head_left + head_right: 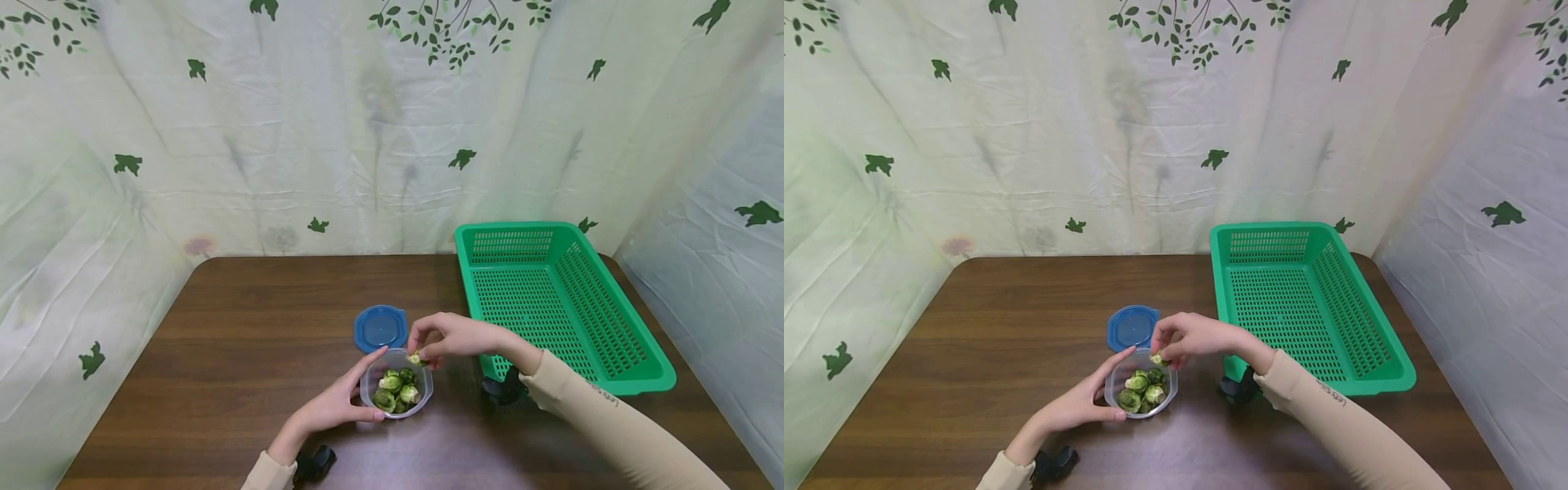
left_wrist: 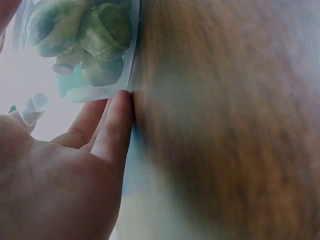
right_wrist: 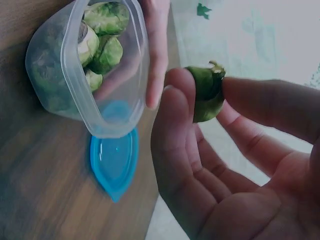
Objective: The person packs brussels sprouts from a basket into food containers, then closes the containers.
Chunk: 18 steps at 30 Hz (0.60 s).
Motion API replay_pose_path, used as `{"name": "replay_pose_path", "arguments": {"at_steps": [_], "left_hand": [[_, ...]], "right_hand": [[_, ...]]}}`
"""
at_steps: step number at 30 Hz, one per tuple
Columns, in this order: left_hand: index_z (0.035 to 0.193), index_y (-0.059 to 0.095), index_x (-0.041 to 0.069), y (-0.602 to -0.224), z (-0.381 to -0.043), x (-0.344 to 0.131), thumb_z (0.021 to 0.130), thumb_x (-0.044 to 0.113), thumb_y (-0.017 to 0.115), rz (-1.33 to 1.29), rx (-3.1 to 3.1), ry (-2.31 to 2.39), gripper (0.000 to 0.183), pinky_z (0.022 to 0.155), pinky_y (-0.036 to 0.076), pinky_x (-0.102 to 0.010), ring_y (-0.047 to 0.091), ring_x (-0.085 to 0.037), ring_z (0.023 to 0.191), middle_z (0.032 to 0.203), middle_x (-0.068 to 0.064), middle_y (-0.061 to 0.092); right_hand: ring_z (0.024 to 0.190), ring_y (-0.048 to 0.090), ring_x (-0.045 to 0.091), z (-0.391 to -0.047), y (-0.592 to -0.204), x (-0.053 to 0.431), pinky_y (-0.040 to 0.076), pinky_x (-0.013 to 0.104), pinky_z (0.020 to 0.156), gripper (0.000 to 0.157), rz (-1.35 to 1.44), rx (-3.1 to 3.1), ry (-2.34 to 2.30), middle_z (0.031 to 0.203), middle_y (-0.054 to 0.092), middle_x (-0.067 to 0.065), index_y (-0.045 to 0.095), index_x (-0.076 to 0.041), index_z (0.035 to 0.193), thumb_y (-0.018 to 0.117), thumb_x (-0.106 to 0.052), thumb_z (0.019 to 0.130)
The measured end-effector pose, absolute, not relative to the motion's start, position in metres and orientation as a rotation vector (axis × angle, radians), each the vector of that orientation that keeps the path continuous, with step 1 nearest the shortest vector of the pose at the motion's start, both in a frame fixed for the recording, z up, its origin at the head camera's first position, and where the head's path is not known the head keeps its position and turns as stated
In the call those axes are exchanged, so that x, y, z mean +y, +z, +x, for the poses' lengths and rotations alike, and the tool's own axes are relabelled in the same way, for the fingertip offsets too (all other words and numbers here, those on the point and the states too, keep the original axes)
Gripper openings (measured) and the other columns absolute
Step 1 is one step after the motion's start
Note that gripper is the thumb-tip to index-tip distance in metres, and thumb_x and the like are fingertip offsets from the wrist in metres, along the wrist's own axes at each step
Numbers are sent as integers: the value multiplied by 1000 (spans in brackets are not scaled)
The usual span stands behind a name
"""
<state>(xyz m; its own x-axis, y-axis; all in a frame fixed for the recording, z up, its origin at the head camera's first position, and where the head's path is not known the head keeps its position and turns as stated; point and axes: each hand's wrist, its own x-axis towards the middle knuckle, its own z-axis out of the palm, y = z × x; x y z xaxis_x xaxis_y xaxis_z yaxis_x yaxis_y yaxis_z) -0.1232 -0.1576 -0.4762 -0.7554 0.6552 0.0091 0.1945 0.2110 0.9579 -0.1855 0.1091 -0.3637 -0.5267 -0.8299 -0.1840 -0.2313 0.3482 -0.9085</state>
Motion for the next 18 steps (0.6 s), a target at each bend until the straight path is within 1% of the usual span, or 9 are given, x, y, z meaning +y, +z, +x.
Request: {"name": "replay_pose_path", "arguments": {"at_steps": [2,6,10,12,14,18], "left_hand": [[154,14,18,-477,-123,-158,84,18,76,783,2104,1549,93,101,38,-39,31,-31,135,153,-16,22],[154,15,24,-476,-123,-158,84,20,75,750,2117,1529,93,102,36,-41,29,-28,136,155,-12,19],[153,15,29,-475,-122,-157,84,22,76,716,2123,1517,92,103,36,-40,28,-24,137,155,-8,18],[153,15,29,-475,-123,-157,84,22,76,710,2124,1513,93,103,36,-39,28,-23,137,155,-8,19],[154,14,28,-475,-123,-157,84,22,76,715,2127,1511,93,102,36,-39,29,-24,137,155,-9,20],[154,14,24,-475,-123,-157,84,22,76,722,2124,1515,94,102,36,-37,30,-24,136,155,-10,19]], "right_hand": [[72,63,19,-184,-366,105,55,45,70,5,-918,1985,-1156,90,61,6,62,-1,96,58,-2,93],[73,65,21,-182,-371,98,55,44,70,8,-907,2029,-1129,91,62,4,63,-3,95,57,1,92],[74,66,24,-181,-376,94,56,43,70,12,-912,2049,-1101,92,63,8,63,-2,95,54,5,91],[75,66,25,-180,-377,94,56,41,70,13,-912,2057,-1096,93,63,11,62,-1,95,53,6,90],[75,66,26,-179,-377,94,56,38,69,14,-911,2073,-1097,91,63,14,62,-1,94,53,7,89],[76,65,28,-178,-375,95,56,37,68,13,-889,2097,-1127,86,63,11,62,-3,93,53,5,90]]}}
